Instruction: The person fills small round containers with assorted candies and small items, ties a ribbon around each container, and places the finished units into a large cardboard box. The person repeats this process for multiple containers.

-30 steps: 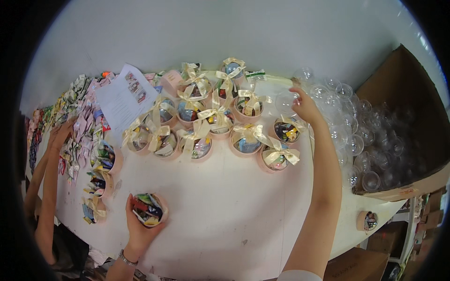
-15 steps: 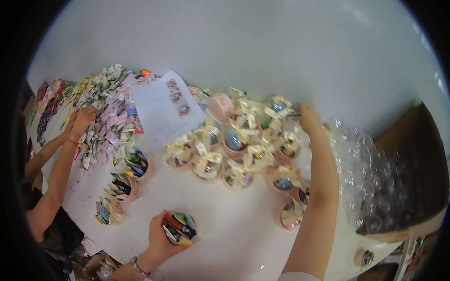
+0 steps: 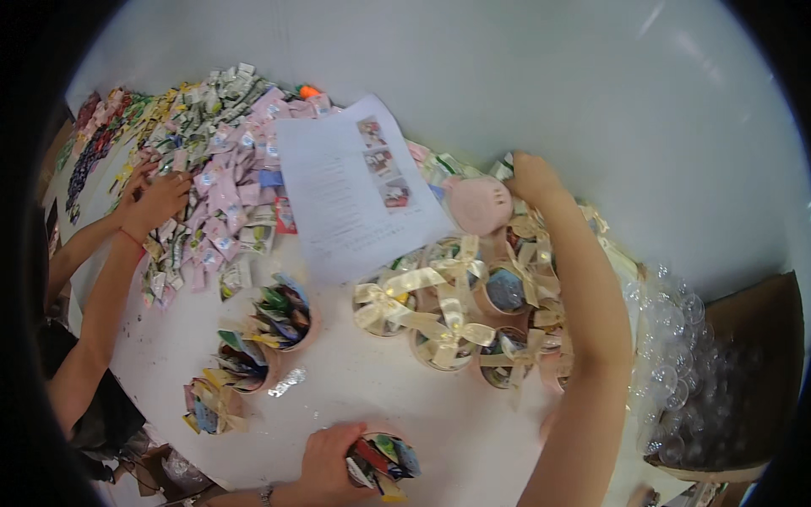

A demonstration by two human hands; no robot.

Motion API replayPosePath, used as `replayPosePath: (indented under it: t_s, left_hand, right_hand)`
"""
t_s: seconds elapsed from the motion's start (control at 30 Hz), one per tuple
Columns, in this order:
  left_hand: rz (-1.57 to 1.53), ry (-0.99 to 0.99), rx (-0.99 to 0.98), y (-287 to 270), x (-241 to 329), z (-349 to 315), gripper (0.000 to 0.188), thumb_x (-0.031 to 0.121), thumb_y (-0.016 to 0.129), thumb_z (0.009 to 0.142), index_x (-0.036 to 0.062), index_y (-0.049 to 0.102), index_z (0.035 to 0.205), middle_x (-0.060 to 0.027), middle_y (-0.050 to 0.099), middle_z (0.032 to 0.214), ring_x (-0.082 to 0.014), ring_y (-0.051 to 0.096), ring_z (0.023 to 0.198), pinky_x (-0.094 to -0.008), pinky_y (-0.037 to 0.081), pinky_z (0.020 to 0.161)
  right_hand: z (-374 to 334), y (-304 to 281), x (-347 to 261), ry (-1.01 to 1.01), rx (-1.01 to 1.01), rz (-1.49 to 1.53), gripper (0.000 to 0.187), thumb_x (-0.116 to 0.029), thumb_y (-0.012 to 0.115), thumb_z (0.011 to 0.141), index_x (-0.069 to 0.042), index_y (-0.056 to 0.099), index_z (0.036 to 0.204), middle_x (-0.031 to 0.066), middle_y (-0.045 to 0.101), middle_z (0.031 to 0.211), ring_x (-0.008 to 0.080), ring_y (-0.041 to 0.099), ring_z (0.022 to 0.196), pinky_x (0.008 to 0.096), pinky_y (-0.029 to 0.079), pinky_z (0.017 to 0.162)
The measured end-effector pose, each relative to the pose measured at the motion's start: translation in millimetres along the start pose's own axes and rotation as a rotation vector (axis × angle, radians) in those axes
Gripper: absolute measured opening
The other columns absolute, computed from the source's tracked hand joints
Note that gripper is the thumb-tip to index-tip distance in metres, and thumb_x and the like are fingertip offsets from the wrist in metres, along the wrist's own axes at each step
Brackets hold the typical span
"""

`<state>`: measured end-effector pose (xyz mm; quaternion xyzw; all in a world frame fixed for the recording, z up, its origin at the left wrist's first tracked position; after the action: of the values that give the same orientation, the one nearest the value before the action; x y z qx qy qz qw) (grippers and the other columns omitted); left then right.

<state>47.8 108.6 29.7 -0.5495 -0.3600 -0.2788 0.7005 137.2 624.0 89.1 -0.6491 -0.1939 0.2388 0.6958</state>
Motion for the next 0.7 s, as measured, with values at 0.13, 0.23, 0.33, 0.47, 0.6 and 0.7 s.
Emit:
replayPosePath:
  t_s: [0.13,0.23,0.33,0.47,0.6,0.7]
  left_hand:
    - [0.061,-0.052,-0.102,-6.3,-3.3,-5.9,0.091,0.036,0.086,0.062,0.0020,0.043,0.135,-0.0161,0.055,0.126,-0.0331,0.052,0.115,-0.0445,0.039,0.098]
    - [0.029,-0.106,-0.213,-10.3,-0.9,-0.3,0.089,0.037,0.083,0.065,0.0047,0.042,0.138,-0.0110,0.054,0.129,-0.0293,0.049,0.120,-0.0434,0.036,0.103]
    - [0.060,-0.072,-0.177,-9.8,-3.1,-6.6,0.091,0.039,0.083,0.066,0.0051,0.041,0.139,-0.0102,0.052,0.131,-0.0282,0.048,0.121,-0.0429,0.036,0.102]
    - [0.042,-0.040,-0.127,-3.6,-3.6,-9.2,0.090,0.039,0.084,0.063,0.0039,0.044,0.135,-0.0152,0.054,0.129,-0.0320,0.050,0.118,-0.0437,0.037,0.099]
    - [0.062,-0.024,-0.123,-5.6,-5.6,-10.9,0.091,0.040,0.084,0.063,0.0037,0.044,0.136,-0.0148,0.055,0.127,-0.0312,0.051,0.115,-0.0423,0.037,0.097]
    - [0.070,-0.015,-0.079,-9.1,-4.7,-13.8,0.091,0.039,0.085,0.063,0.0023,0.044,0.135,-0.0144,0.055,0.124,-0.0310,0.051,0.114,-0.0420,0.038,0.097]
  right_hand:
    - [10.5,18.2,-12.7,-0.122,-0.064,-0.031,0.041,-0.019,0.076,0.068,-0.002,0.062,0.103,0.0246,0.067,0.099,0.0414,0.063,0.098,0.0474,0.051,0.082]
    - [4.4,8.8,17.7,-0.087,0.030,0.004,0.043,-0.019,0.079,0.067,-0.006,0.064,0.105,0.0237,0.067,0.101,0.0401,0.063,0.097,0.0450,0.052,0.081]
    - [30.6,-29.0,-41.3,-0.037,0.117,0.063,0.051,-0.023,0.081,0.067,-0.006,0.063,0.112,0.0235,0.066,0.107,0.0385,0.064,0.098,0.0412,0.052,0.082]
    - [41.7,-55.4,-167.2,-0.116,0.242,0.810,0.071,-0.043,0.079,0.072,-0.001,0.058,0.125,0.0258,0.063,0.117,0.0355,0.065,0.103,0.0373,0.052,0.086]
    - [66.4,13.5,-203.8,0.007,-0.107,0.171,0.087,-0.053,0.077,0.072,0.007,0.051,0.130,0.0257,0.063,0.117,0.0348,0.064,0.106,0.0411,0.052,0.088]
    - [35.9,54.8,-208.8,0.165,-0.220,0.084,0.067,-0.047,0.076,0.073,0.004,0.063,0.114,0.0220,0.066,0.114,0.0348,0.065,0.104,0.0413,0.053,0.085]
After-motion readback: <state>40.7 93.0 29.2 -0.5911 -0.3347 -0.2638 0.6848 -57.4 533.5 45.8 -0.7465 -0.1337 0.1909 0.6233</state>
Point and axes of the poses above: each hand's wrist, its own z-axis towards the middle knuckle, its own y-axis out of the palm, x = y × z, the point moved 3 cm from there along z, towards the middle knuckle
